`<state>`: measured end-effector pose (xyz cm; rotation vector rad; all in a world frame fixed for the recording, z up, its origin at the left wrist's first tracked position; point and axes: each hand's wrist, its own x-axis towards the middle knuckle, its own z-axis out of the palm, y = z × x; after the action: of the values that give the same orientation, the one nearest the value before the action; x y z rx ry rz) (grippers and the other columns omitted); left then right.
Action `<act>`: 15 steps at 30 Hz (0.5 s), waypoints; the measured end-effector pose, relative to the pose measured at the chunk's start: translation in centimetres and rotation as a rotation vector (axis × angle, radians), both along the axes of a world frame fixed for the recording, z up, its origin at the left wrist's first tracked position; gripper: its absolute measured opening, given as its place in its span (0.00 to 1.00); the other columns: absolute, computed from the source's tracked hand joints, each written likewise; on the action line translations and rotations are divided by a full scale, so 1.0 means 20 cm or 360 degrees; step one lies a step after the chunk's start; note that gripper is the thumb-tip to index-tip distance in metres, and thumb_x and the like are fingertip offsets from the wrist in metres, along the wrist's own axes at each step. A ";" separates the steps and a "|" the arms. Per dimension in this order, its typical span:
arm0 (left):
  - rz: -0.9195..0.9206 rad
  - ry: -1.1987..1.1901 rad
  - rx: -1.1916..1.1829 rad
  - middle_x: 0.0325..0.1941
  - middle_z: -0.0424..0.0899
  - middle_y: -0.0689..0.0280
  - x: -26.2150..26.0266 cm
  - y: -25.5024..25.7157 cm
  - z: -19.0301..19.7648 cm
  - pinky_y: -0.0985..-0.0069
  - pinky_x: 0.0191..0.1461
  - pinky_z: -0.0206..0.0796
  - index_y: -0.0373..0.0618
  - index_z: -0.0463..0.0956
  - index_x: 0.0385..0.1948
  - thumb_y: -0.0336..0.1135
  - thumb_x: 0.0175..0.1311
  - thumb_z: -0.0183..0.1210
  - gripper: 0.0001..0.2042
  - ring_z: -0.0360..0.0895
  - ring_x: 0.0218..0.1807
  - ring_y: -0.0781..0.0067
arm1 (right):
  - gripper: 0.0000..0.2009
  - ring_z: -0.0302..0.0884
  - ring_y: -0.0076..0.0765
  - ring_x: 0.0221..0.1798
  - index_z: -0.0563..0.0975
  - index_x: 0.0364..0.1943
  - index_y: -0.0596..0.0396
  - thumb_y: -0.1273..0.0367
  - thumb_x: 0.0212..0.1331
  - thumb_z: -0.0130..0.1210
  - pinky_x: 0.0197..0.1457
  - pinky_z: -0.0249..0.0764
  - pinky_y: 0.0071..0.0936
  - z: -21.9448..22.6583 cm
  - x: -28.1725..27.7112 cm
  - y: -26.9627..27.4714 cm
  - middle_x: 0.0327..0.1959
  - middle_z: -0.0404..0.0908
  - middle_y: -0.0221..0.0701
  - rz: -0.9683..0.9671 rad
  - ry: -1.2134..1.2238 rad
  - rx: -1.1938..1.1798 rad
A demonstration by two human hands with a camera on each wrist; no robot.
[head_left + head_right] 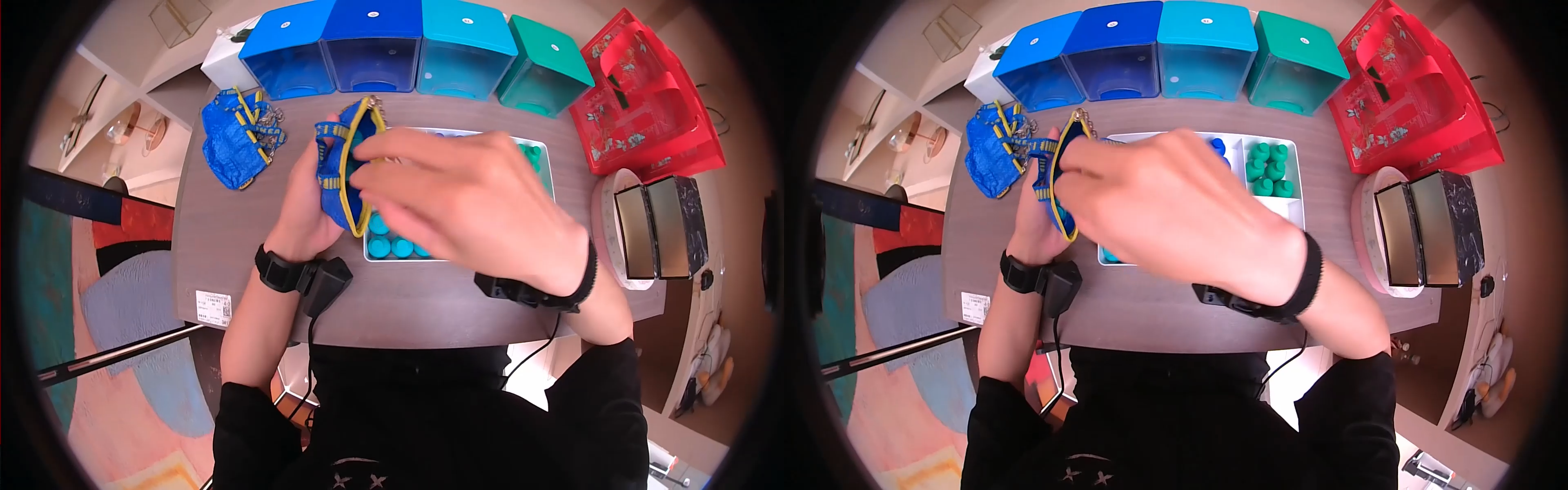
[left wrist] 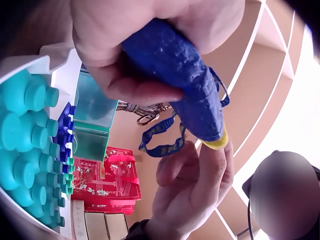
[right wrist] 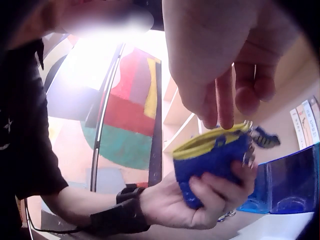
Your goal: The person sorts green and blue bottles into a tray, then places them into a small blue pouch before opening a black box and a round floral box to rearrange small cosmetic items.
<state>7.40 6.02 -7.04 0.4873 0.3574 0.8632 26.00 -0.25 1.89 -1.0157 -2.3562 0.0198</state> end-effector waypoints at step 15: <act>0.0100 0.0214 -0.0098 0.47 0.81 0.66 -0.05 0.05 -0.11 0.77 0.33 0.67 0.50 0.72 0.54 0.53 0.77 0.46 0.19 0.76 0.38 0.76 | 0.08 0.81 0.55 0.38 0.78 0.31 0.61 0.75 0.49 0.66 0.41 0.77 0.43 -0.03 0.66 -0.04 0.31 0.82 0.44 -0.0806 -0.0291 -0.0836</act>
<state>6.49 7.09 -9.19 0.4799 0.5233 0.8800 39.11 -1.02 1.27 -1.9161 -2.2260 0.3826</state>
